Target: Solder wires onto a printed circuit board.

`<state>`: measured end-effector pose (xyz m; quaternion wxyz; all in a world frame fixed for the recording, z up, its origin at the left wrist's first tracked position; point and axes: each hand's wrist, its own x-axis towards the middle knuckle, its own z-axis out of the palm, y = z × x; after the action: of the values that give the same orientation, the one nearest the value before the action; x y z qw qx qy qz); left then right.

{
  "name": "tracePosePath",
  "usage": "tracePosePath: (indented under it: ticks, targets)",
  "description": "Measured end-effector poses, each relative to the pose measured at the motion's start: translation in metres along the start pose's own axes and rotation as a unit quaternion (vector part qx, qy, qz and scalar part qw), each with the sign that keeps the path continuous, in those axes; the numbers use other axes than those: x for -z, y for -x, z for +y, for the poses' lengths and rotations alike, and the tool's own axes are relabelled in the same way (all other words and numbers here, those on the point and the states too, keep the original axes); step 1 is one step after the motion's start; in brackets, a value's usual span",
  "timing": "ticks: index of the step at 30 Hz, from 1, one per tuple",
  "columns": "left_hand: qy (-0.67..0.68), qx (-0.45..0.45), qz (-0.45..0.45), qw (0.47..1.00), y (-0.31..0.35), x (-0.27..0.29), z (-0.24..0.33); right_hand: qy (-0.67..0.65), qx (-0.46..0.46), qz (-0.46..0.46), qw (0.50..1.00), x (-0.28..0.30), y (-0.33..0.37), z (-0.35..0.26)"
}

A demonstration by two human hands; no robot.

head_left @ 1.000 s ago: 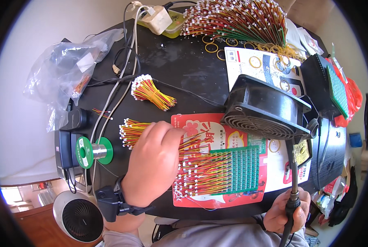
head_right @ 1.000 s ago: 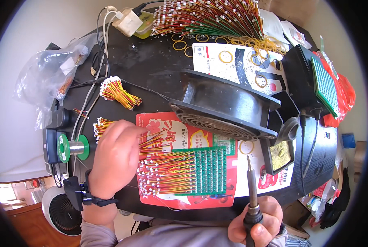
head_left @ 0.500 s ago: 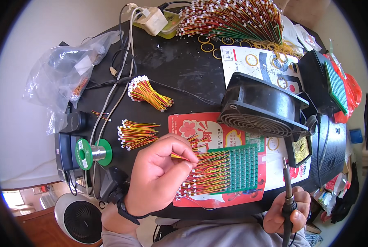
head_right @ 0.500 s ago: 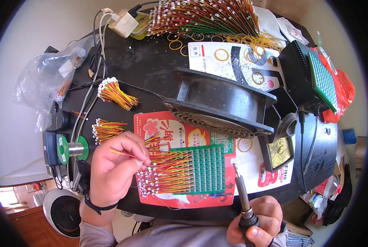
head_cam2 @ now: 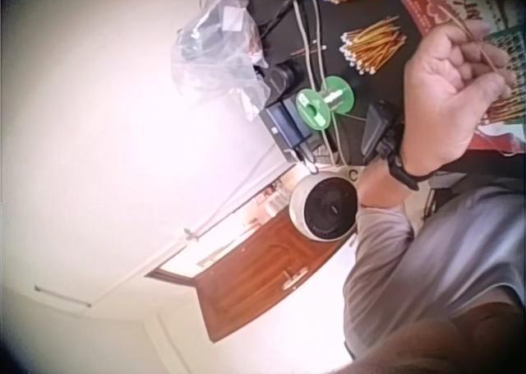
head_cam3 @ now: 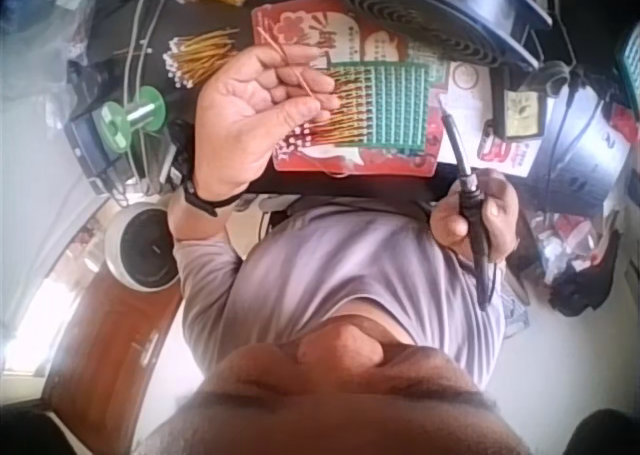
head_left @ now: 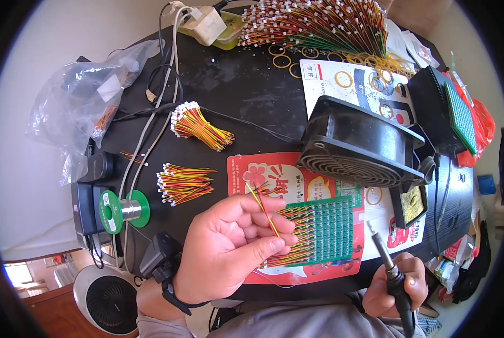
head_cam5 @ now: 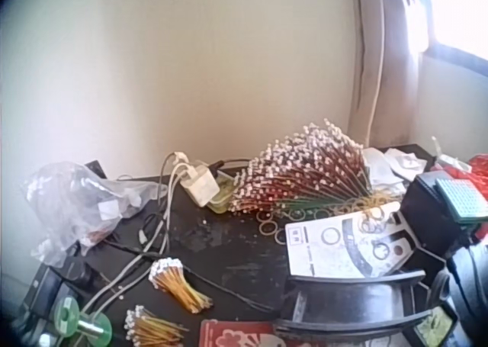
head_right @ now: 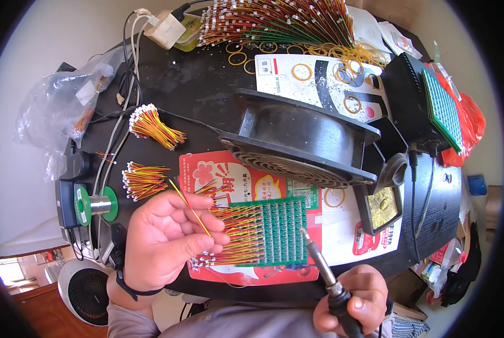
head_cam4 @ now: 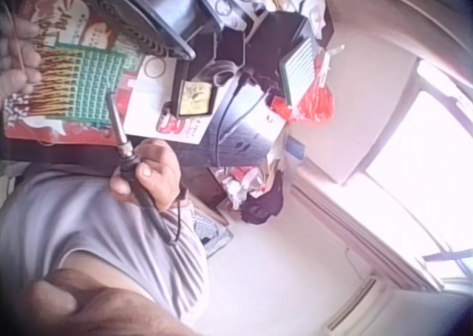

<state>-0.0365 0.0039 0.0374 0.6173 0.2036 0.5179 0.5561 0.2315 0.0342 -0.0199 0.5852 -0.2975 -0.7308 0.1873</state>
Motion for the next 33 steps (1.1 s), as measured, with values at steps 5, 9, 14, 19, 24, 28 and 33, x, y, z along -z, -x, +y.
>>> tracePosePath:
  ticks: [5,9,14,19,24,28,33]
  targets:
    - [-0.009,0.004,-0.020,1.000,0.002,0.000,0.001,-0.060,0.030,0.008,0.998,-0.002,-0.003,0.010]
    - [-0.034,0.028,-0.013,0.999,0.005,-0.002,0.001,-0.061,0.017,0.007,0.998,-0.003,-0.004,0.011]
    - [-0.145,-0.035,-0.033,0.988,0.011,-0.002,-0.004,-0.075,-0.031,0.034,0.996,-0.003,-0.011,-0.002]
    - [-0.441,-0.261,-0.052,0.857,0.009,-0.013,-0.005,-0.072,-0.070,0.030,0.994,-0.007,-0.014,-0.008]
    - [-0.524,-0.329,-0.099,0.780,0.015,-0.022,-0.028,-0.029,-0.065,-0.021,0.997,-0.016,-0.012,-0.002]
    - [-0.567,-0.362,-0.107,0.732,0.013,-0.024,-0.037,-0.025,-0.037,-0.036,0.998,-0.022,-0.012,0.004]
    - [-0.610,-0.390,-0.101,0.683,0.012,-0.023,-0.045,-0.018,-0.001,-0.057,0.998,-0.020,-0.015,0.004]
